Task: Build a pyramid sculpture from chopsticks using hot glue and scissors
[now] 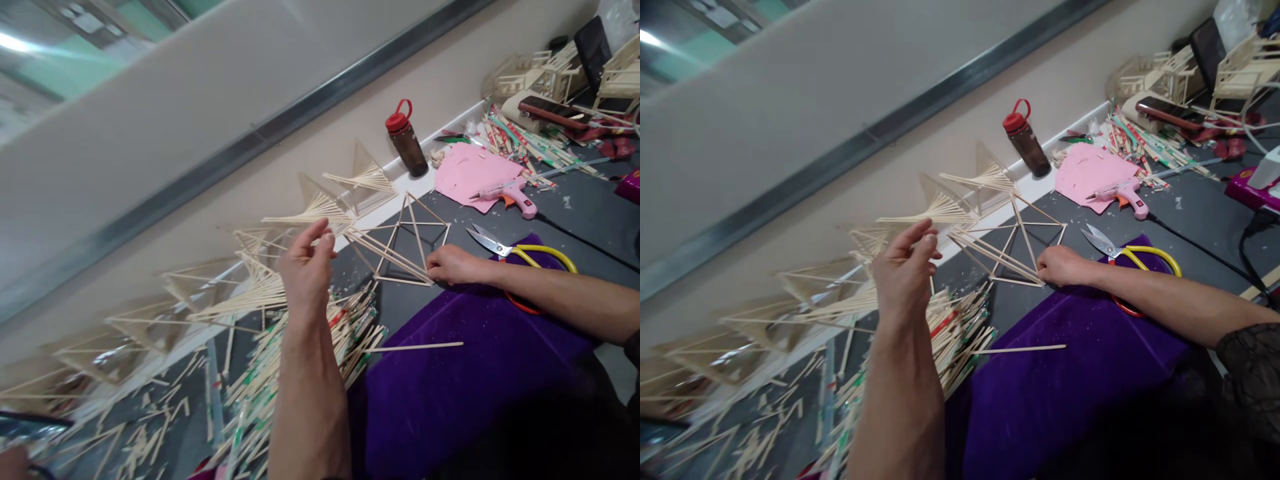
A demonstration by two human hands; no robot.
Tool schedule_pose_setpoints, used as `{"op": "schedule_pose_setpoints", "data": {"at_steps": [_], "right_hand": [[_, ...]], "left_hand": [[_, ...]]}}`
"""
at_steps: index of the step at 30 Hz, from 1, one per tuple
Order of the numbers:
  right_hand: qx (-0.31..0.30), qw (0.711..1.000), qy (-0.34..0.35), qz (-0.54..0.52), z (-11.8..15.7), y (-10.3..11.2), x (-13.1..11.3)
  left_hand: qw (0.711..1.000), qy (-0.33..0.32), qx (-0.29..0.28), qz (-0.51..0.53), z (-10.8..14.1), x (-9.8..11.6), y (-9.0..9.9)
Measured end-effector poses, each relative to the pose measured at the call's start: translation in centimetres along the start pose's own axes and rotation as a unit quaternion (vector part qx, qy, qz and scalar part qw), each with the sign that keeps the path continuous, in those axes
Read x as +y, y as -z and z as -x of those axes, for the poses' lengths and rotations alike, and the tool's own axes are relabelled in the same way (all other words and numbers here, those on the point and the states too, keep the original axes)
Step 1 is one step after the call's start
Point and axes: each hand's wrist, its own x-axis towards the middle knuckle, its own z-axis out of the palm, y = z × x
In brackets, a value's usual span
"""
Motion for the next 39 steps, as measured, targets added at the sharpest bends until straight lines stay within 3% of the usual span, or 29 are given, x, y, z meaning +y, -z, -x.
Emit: {"op": "schedule_pose_setpoints", "data": {"at_steps": [11, 20, 34, 39], "right_hand": [[-0.005, 1.000, -0.001, 0.004, 0.2, 0.2, -0.3], [-0.004, 1.000, 0.005, 0.017, -0.1, 0.1, -0.2], [0.009, 1.000, 0.009, 0.015, -0.8, -0.6, 0.6], [0.008, 1.000, 0.010, 0.018, -0.8, -0.5, 0.7]], "left_hand": [[0.988, -0.056, -0.123, -0.068, -0.8, -0.5, 0.5], [0.991, -0.009, -0.115, -0.074, -0.8, -0.5, 0.2], [0.995, 0.014, -0.103, -0.004, -0.7, -0.2, -0.2], [0.995, 0.036, -0.075, 0.058, -0.4, 0.1, -0.8]]}}
